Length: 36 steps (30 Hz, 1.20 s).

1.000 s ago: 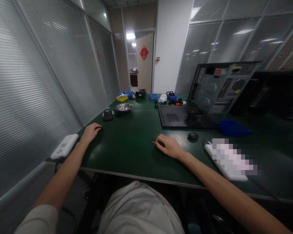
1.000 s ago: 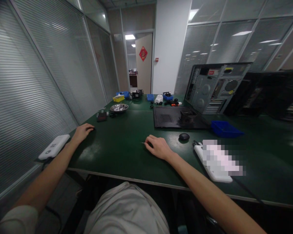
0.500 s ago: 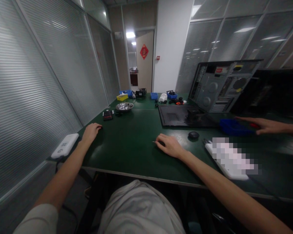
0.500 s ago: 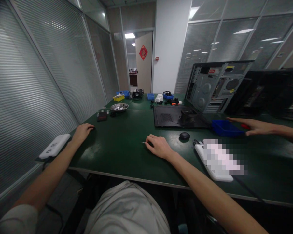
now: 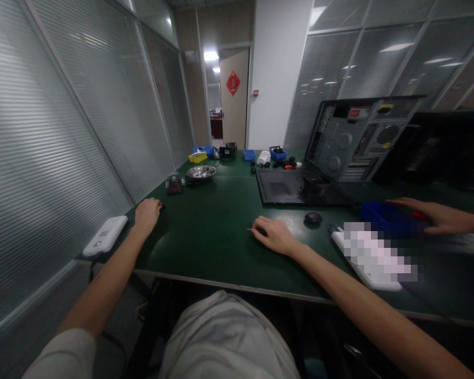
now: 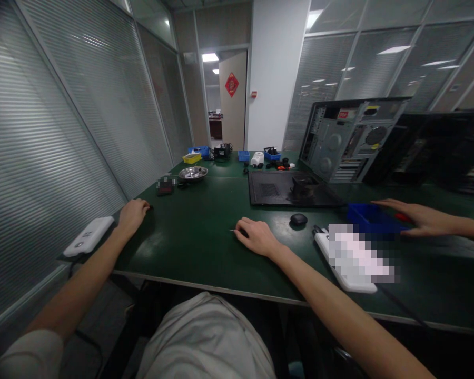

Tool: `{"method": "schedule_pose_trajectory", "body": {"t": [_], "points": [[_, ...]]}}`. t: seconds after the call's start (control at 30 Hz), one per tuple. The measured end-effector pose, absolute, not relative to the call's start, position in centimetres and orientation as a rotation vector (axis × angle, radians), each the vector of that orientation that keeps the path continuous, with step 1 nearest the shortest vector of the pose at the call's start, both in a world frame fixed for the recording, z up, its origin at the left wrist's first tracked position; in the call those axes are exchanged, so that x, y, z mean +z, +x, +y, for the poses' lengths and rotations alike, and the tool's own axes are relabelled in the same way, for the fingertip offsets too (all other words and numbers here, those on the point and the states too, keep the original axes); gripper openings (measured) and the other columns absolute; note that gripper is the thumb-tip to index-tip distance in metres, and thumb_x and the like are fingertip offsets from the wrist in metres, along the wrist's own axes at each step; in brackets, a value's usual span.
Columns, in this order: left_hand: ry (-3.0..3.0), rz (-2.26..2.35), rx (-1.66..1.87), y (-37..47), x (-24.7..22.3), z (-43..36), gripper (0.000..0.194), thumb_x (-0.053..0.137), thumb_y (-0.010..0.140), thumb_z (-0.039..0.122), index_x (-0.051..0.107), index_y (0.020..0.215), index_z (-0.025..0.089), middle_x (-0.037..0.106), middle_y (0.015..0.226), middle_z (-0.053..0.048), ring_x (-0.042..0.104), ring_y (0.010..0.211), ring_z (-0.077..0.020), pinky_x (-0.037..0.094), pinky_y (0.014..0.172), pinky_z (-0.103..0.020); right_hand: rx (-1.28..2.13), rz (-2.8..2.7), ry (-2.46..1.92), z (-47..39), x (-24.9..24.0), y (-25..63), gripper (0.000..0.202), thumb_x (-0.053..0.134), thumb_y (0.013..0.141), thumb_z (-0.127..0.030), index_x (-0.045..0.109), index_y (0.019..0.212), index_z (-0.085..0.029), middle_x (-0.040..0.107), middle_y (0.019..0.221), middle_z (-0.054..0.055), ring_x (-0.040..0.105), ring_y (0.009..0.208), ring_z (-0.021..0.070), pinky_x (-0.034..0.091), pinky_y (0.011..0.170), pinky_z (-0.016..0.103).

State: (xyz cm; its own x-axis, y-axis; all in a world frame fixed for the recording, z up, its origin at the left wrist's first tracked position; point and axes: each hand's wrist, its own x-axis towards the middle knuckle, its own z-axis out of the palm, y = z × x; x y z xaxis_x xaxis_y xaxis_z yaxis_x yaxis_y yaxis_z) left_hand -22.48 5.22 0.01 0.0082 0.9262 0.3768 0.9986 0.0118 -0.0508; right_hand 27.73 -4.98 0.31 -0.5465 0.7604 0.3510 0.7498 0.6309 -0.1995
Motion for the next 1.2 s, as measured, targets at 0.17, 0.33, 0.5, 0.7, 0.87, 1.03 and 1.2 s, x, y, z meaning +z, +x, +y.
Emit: {"method": "schedule_pose_trajectory", "body": {"t": [0.17,0.33,0.5,0.7,0.87,1.03,1.2], "points": [[-2.032,-2.048,-0.471,-23.2,0.0,5.2,0.024,0.054,0.094,0.029,0.074,0.104,0.018,0.072,0.110,-0.012,0.065,0.103,-0.0294,0.050,0.087,-0.038,0.035,-2.448,-1.199,-5.2,0.5,27.7,0.016,0.051,0.103,-0.036,0.063,0.101,-0.024,0.066,0.100,0.002,0.061,0.079,0.0156,0.033,0.066,0.027],[-2.339,-2.006,-0.698,-20.7,0.5,4.9,0.019,0.059,0.093,0.029,0.074,0.101,0.021,0.074,0.107,-0.007,0.067,0.102,-0.0246,0.049,0.091,-0.035,0.033,-2.423,-1.219,-5.1,0.4,27.5,0.016,0.053,0.102,-0.036,0.062,0.100,-0.024,0.066,0.099,0.001,0.060,0.078,0.0150,0.031,0.064,0.027],[-2.992,-1.544,-0.845,-9.9,1.2,2.6,0.017,0.066,0.091,0.035,0.074,0.097,0.022,0.073,0.105,-0.004,0.067,0.099,-0.0208,0.048,0.090,-0.032,0.057,-2.392,-1.242,-5.1,0.3,27.4,0.015,0.055,0.100,-0.036,0.063,0.099,-0.024,0.065,0.099,0.001,0.059,0.076,0.0144,0.030,0.063,0.027],[-3.399,-1.199,-0.969,1.5,0.7,0.3,0.024,0.073,0.088,0.034,0.073,0.105,0.018,0.070,0.089,-0.002,0.061,0.075,-0.0138,0.045,0.071,-0.025,0.073,-2.379,-1.254,-5.2,0.4,27.4,0.013,0.057,0.098,-0.034,0.064,0.098,-0.023,0.064,0.096,0.001,0.058,0.077,0.0145,0.030,0.064,0.027],[-3.396,-1.201,-1.018,2.3,0.4,-0.2,0.030,0.071,0.090,0.035,0.074,0.113,0.016,0.068,0.090,-0.004,0.057,0.073,-0.0129,0.042,0.067,-0.024,0.056,-2.388,-1.286,-5.1,0.4,27.5,0.013,0.057,0.097,-0.035,0.064,0.097,-0.024,0.063,0.094,0.001,0.056,0.075,0.0142,0.027,0.062,0.027],[-3.343,-1.139,-1.038,1.9,0.3,-0.7,0.027,0.066,0.094,0.036,0.077,0.110,0.018,0.069,0.094,-0.005,0.057,0.075,-0.0133,0.043,0.070,-0.025,0.041,-2.400,-1.281,-5.2,0.3,27.5,0.014,0.056,0.098,-0.035,0.064,0.098,-0.024,0.063,0.095,0.001,0.055,0.074,0.0141,0.026,0.062,0.027],[-3.350,-1.104,-1.066,2.2,0.5,-1.0,0.023,0.067,0.093,0.035,0.078,0.108,0.020,0.073,0.098,-0.005,0.064,0.082,-0.0155,0.047,0.077,-0.027,0.014,-2.414,-1.256,-5.2,0.3,27.4,0.014,0.055,0.100,-0.035,0.063,0.100,-0.024,0.063,0.096,0.001,0.055,0.073,0.0138,0.026,0.062,0.027]]}}
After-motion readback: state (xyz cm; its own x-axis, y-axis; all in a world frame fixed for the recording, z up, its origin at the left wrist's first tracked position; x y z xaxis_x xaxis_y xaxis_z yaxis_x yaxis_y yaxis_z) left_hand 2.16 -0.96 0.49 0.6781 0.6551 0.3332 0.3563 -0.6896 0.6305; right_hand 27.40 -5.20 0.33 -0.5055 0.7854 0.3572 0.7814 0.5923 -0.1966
